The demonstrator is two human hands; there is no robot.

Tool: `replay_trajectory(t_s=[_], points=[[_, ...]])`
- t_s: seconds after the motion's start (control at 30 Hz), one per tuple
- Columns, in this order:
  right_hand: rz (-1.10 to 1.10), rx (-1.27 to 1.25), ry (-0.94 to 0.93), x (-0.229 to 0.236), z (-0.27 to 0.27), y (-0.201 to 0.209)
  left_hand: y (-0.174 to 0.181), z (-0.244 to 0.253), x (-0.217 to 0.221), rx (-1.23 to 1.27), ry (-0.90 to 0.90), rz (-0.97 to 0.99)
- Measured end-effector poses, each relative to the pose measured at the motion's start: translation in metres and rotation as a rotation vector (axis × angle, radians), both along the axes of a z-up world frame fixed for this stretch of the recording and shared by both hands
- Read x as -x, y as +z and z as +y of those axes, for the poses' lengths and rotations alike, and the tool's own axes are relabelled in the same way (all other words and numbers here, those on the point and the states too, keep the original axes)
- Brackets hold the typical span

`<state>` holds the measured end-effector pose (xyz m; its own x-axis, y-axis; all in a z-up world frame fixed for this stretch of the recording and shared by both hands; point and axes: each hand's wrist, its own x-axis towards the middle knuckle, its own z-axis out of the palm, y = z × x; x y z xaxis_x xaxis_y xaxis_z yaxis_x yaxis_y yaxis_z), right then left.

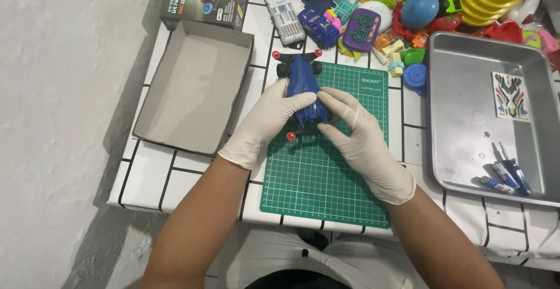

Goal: The person assembles a blue toy car by attaching wheels and a body shell, then places it in a box with a sticker. They then unpack a red toy car kit, lay out the chassis, wheels, and body parts on a cutting mat, and begin assembling the red car.

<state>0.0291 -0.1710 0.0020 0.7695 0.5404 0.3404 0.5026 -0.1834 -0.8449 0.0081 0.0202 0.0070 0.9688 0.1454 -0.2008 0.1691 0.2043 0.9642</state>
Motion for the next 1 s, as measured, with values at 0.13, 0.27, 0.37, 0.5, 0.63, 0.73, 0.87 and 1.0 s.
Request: replay_trajectory(t_s=[0.13,0.27,0.37,0.5,0.63,0.73,0.87,1.0], points=[[0.003,0.033,-0.004,0.002,0.001,0.009,0.003,-0.001,0.001,0.031,0.059,0.008],[0.029,-0.073,-0.004,0.001,0.001,0.024,0.025,-0.002,0.006,0.14,0.178,-0.054],[-0.015,-0.012,-0.08,-0.015,0.004,0.014,0.038,0.014,-0.007,0.209,0.261,-0.139],[-0.042,0.415,-0.104,-0.034,0.026,0.015,0.054,0.026,-0.028,0.206,0.308,-0.247],[-0.182,0.589,-0.086,-0.055,0.054,0.002,0.029,0.012,-0.051,0.28,0.33,-0.239],[-0.089,0.566,-0.153,-0.061,0.064,-0.005,0.019,0.004,-0.054,0.318,0.291,-0.18],[-0.145,0.621,-0.161,-0.048,0.054,0.0,0.002,0.006,-0.053,0.387,0.337,-0.145],[-0.481,0.505,-0.169,-0.034,0.028,-0.001,-0.009,0.012,-0.057,0.32,0.339,-0.104]])
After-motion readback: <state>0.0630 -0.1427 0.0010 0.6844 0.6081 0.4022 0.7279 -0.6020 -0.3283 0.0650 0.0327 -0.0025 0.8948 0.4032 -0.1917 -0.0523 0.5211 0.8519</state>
